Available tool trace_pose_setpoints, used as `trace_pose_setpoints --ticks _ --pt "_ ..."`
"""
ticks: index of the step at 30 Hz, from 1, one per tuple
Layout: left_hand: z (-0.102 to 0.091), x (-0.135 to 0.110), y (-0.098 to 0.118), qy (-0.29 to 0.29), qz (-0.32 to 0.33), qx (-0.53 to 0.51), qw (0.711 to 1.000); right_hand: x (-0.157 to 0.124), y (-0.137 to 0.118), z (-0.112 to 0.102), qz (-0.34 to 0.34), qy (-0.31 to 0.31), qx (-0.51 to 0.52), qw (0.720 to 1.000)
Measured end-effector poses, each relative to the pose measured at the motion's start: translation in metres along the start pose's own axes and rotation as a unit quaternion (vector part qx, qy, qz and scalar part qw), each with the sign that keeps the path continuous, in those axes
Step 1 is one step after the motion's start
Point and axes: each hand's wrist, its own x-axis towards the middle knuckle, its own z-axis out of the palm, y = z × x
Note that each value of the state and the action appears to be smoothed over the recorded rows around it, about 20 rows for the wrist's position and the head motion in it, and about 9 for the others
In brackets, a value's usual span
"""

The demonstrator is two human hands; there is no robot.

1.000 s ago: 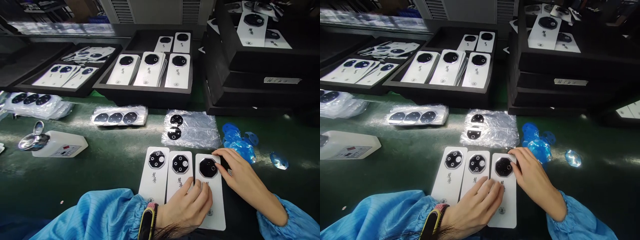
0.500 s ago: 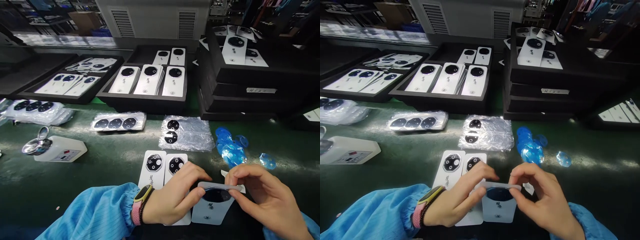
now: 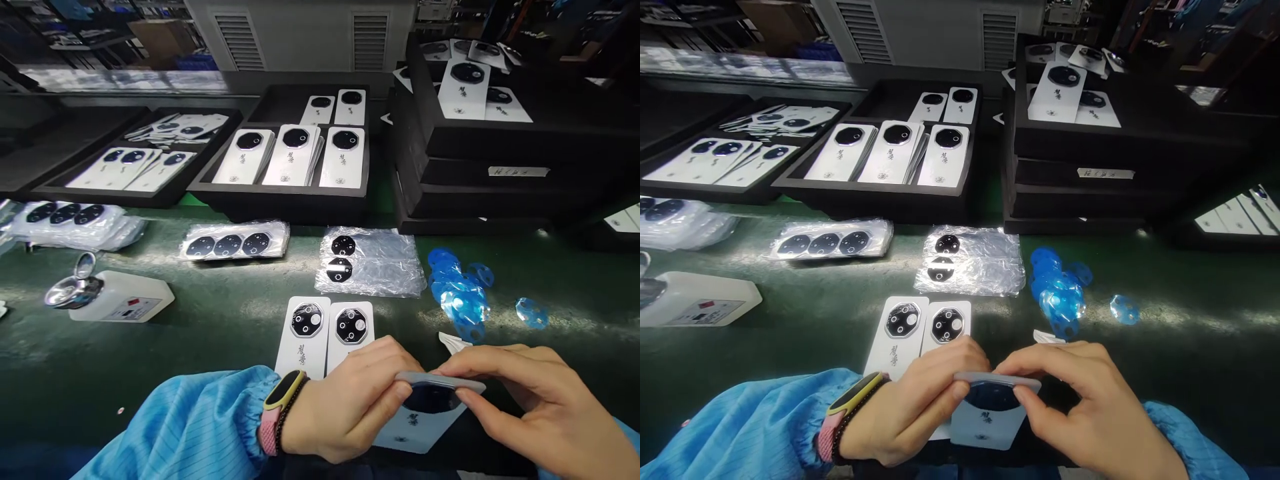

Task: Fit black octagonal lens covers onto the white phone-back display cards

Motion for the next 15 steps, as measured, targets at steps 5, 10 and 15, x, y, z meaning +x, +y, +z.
trace_pose_setpoints --ticks 5,10,15 --pt "-0.006 0.005 0.010 0.022 -0.024 0.001 0.999 0.009 -0.018 -0.011 -0.023 -0.025 -0.031 0.999" --pt "-0.014 0.015 0.022 0.055 0.041 0.023 0.997 0.011 -0.038 -0.017 -0.076 0.062 -0.092 0.991" --pt "-0.017 0.019 0.029 0.091 0.060 0.026 0.994 0.008 -0.044 -0.018 -0.111 0.122 -0.159 0.973"
